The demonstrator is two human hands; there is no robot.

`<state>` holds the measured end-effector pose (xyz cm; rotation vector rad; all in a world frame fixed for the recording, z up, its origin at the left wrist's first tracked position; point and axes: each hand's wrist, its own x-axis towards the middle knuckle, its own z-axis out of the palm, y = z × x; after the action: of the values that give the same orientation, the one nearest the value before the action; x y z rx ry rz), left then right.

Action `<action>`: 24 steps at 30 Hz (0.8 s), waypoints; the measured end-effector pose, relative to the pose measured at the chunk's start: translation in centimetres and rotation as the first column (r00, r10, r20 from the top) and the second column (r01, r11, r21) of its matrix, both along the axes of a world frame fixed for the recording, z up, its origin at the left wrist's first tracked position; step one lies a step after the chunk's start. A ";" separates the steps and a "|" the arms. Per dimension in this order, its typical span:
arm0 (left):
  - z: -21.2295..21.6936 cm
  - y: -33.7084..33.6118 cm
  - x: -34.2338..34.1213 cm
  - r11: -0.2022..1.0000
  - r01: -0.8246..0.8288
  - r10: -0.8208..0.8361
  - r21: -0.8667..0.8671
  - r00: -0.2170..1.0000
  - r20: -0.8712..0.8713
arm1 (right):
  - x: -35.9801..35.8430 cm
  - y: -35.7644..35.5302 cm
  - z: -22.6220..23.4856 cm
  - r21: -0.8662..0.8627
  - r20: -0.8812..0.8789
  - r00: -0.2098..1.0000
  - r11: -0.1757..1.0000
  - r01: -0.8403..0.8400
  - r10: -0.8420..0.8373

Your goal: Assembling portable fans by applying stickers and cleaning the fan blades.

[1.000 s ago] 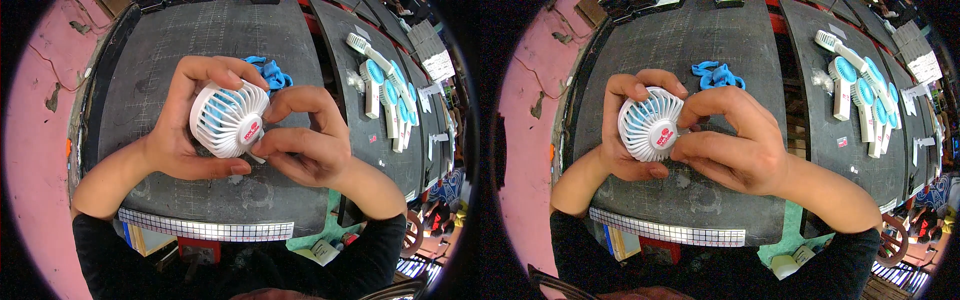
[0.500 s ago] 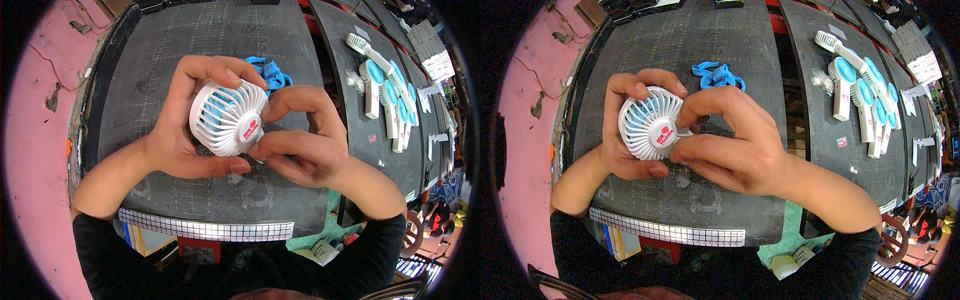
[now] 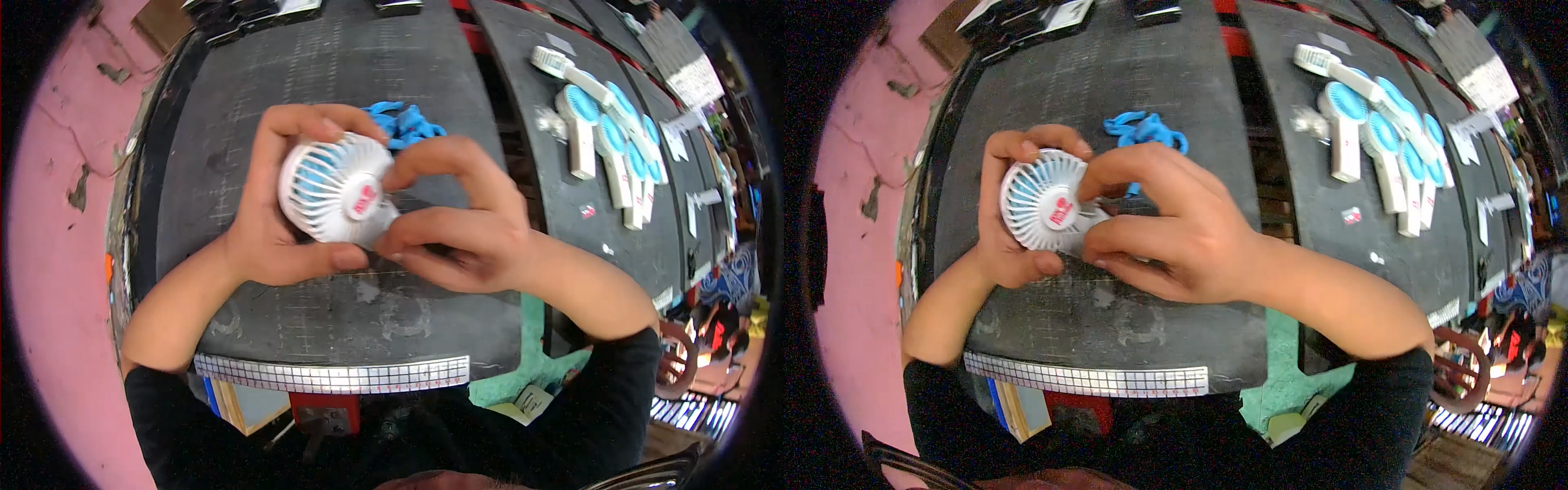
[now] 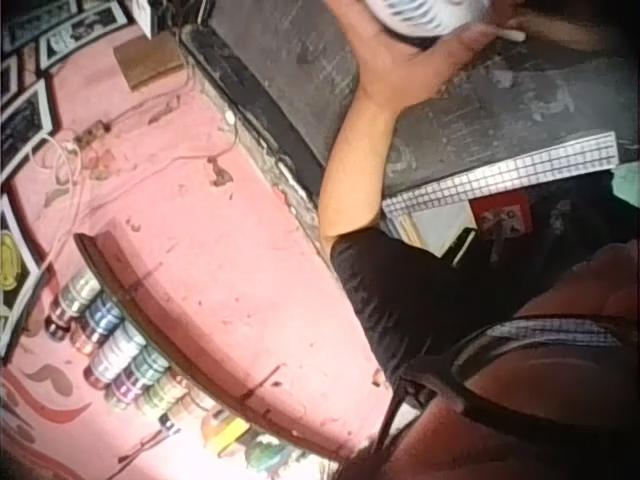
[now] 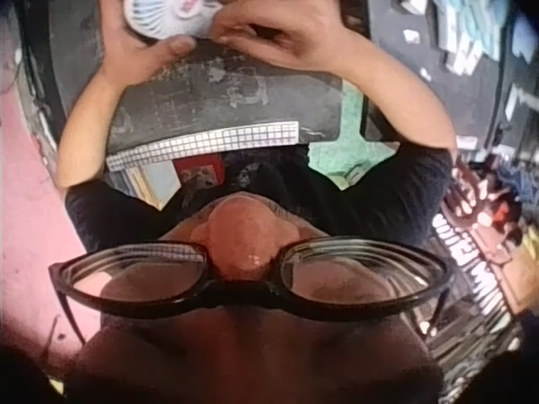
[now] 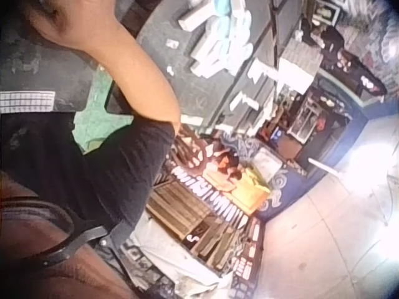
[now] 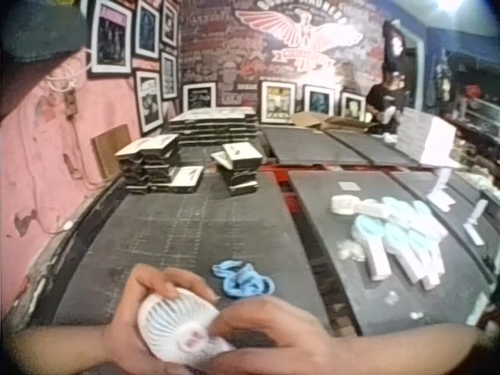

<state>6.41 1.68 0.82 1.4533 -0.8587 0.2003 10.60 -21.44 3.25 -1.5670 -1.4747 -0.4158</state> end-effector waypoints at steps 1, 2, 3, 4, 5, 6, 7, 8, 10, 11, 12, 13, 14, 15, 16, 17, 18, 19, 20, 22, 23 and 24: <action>0.1 -0.1 0.0 0.999 0.030 -0.030 -0.011 1.000 0.008 | 0.2 -0.1 -0.2 0.013 -0.005 1.000 1.000 -0.023 0.023; 0.2 0.0 -0.1 0.998 -0.026 0.022 -0.055 0.998 -0.067 | 0.4 -0.1 -0.3 0.000 -0.010 0.999 0.999 -0.037 0.037; 0.2 0.1 0.0 0.992 -0.083 0.069 -0.095 0.987 -0.145 | 0.5 -0.1 -0.1 0.018 -0.033 0.999 1.000 -0.022 0.023; 0.2 0.2 0.2 0.983 -0.137 0.108 -0.121 0.970 -0.219 | 0.5 -0.1 0.1 0.064 -0.078 0.997 0.998 -0.016 0.021; 0.2 0.2 0.6 0.971 -0.191 0.142 -0.143 0.945 -0.293 | 0.5 -0.2 0.4 0.109 -0.121 0.992 0.994 -0.006 0.020; 0.3 0.2 0.7 0.973 -0.165 0.103 -0.159 0.935 -0.341 | 0.4 -0.6 1.1 0.132 -0.166 0.986 0.990 0.055 -0.032; 0.2 0.3 1.1 0.973 -0.147 0.081 -0.177 0.939 -0.334 | 0.7 -1.1 2.9 0.120 -0.091 0.987 0.983 0.142 -0.131; 0.1 0.7 1.2 0.960 -0.156 0.038 -0.231 0.894 -0.447 | 1.3 -1.5 4.6 0.049 -0.165 0.980 0.991 0.123 -0.113; -0.6 1.5 1.5 0.931 -0.145 -0.068 -0.336 0.833 -0.550 | 1.8 -2.8 7.9 -0.031 -0.391 0.911 0.991 0.127 -0.129; -0.6 1.5 1.6 0.924 -0.147 -0.075 -0.353 0.836 -0.544 | 2.0 -3.7 9.4 -0.042 -0.529 0.834 0.986 0.161 -0.159; -0.7 1.6 1.5 0.924 -0.181 -0.054 -0.338 0.812 -0.581 | 3.4 -5.2 9.9 -0.147 -0.466 0.860 0.977 0.157 -0.208; -0.5 1.4 1.7 0.927 -0.197 -0.045 -0.320 0.787 -0.615 | 4.4 -7.1 10.1 -0.324 -0.373 0.842 0.905 0.276 -0.390; -0.3 1.3 1.6 0.933 -0.199 -0.027 -0.302 0.794 -0.607 | 5.1 -8.4 10.7 -0.589 -0.172 0.795 0.708 0.390 -0.581; -0.2 1.2 1.6 0.929 -0.203 -0.028 -0.309 0.796 -0.605 | 6.1 -9.3 10.4 -0.644 0.018 0.789 0.597 0.479 -0.614; 0.1 1.1 1.7 0.940 -0.166 -0.050 -0.297 0.797 -0.602 | 7.6 -10.7 9.5 -0.664 0.176 0.769 0.502 0.554 -0.615; 0.2 1.1 1.7 0.949 -0.133 -0.069 -0.284 0.795 -0.602 | 8.4 -11.3 8.9 -0.725 0.227 0.739 0.397 0.563 -0.634; 0.2 1.0 1.8 0.955 -0.151 -0.038 -0.256 0.793 -0.608 | 10.1 -12.6 7.6 -0.771 0.177 0.756 0.389 0.504 -0.630; 0.2 1.0 1.7 0.952 -0.155 -0.039 -0.263 0.793 -0.608 | 10.8 -12.5 7.2 -0.774 0.181 0.759 0.386 0.502 -0.625; 0.3 1.0 1.6 0.955 -0.150 -0.038 -0.257 0.796 -0.605 | 11.2 -12.5 6.9 -0.835 0.130 0.762 0.345 0.430 -0.634; 0.3 0.9 1.4 0.956 -0.149 -0.035 -0.252 0.797 -0.603 | 12.3 -12.1 6.1 -0.900 0.091 0.734 0.260 0.350 -0.673; 0.2 0.9 1.4 0.956 -0.157 -0.028 -0.249 0.794 -0.608 | 12.9 -12.1 5.6 -0.901 0.090 0.736 0.260 0.347 -0.671; 0.2 0.8 1.4 0.956 -0.162 -0.023 -0.246 0.791 -0.612 | 13.5 -12.1 5.1 -0.899 0.175 0.740 0.201 0.389 -0.649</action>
<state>7.82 2.51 1.02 1.1630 -0.2252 -0.0941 24.11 -33.52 8.30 -2.9472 -0.8540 0.3475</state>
